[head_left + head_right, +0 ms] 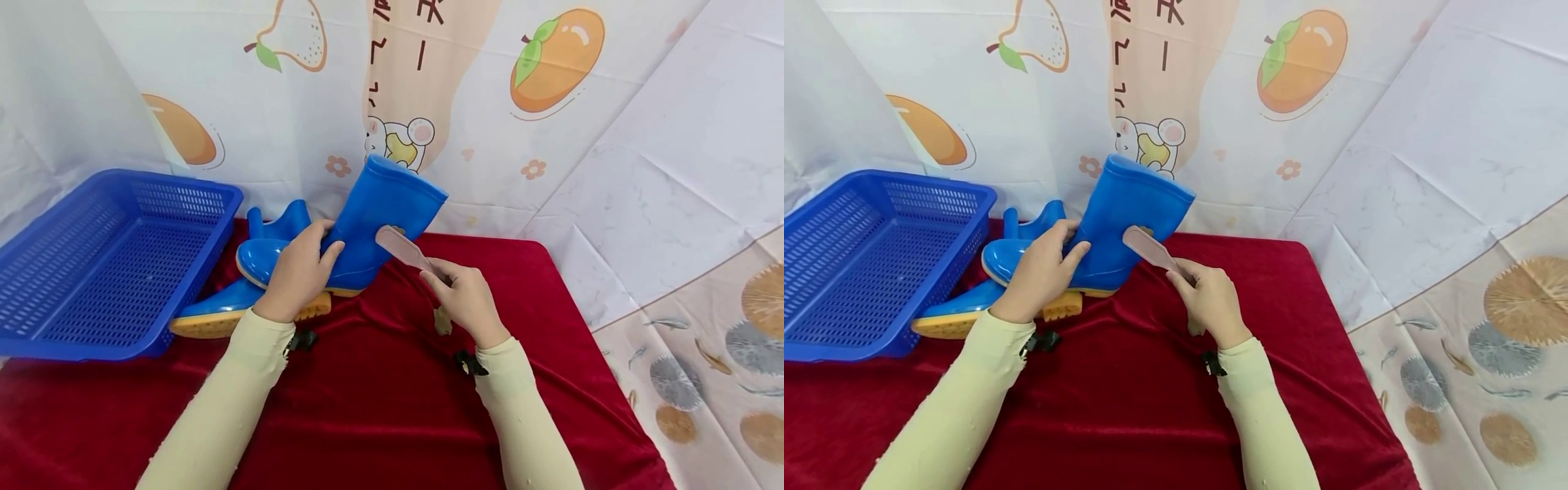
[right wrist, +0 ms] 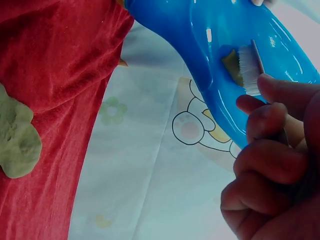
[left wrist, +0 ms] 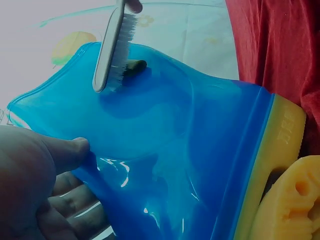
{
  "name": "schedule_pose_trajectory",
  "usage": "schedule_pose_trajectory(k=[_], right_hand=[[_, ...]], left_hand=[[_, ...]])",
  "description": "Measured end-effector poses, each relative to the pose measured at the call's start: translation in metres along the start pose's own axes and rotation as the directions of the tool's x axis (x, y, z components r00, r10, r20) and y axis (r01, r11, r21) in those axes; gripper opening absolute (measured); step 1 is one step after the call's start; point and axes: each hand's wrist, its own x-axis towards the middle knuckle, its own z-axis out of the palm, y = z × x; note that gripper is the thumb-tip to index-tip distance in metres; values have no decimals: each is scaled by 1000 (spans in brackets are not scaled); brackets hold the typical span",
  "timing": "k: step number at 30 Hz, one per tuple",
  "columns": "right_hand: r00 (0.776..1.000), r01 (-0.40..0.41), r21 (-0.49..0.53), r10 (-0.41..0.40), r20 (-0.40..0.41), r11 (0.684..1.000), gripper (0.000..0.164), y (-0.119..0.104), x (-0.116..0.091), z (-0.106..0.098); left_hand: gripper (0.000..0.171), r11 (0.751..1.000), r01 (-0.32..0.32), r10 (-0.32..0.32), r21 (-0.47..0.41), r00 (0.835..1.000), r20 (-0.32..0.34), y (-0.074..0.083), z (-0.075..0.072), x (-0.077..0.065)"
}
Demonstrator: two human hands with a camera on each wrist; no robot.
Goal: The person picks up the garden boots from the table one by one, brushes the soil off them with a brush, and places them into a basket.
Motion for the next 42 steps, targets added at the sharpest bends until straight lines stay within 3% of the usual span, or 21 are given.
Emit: schedule_pose_trajectory(k=[20, 32, 38, 42], right_hand=[[984, -118, -23, 120, 129, 993, 33, 1, 0, -22], [951, -207, -49, 213, 224, 977, 33, 2, -3, -41], [933, -233, -116, 256, 253, 965, 32, 2, -5, -47], [952, -197, -124, 220, 214, 972, 30, 4, -6, -46]], left_hand=[[48, 1000, 25, -25, -14, 1000, -12, -7, -1, 2], [47, 1000, 29, -30, -10, 999, -16, -7, -1, 3], [47, 1000, 21, -21, -10, 1000, -23, -7, 0, 2], [48, 1000, 27, -27, -10, 1000, -15, -6, 0, 2]])
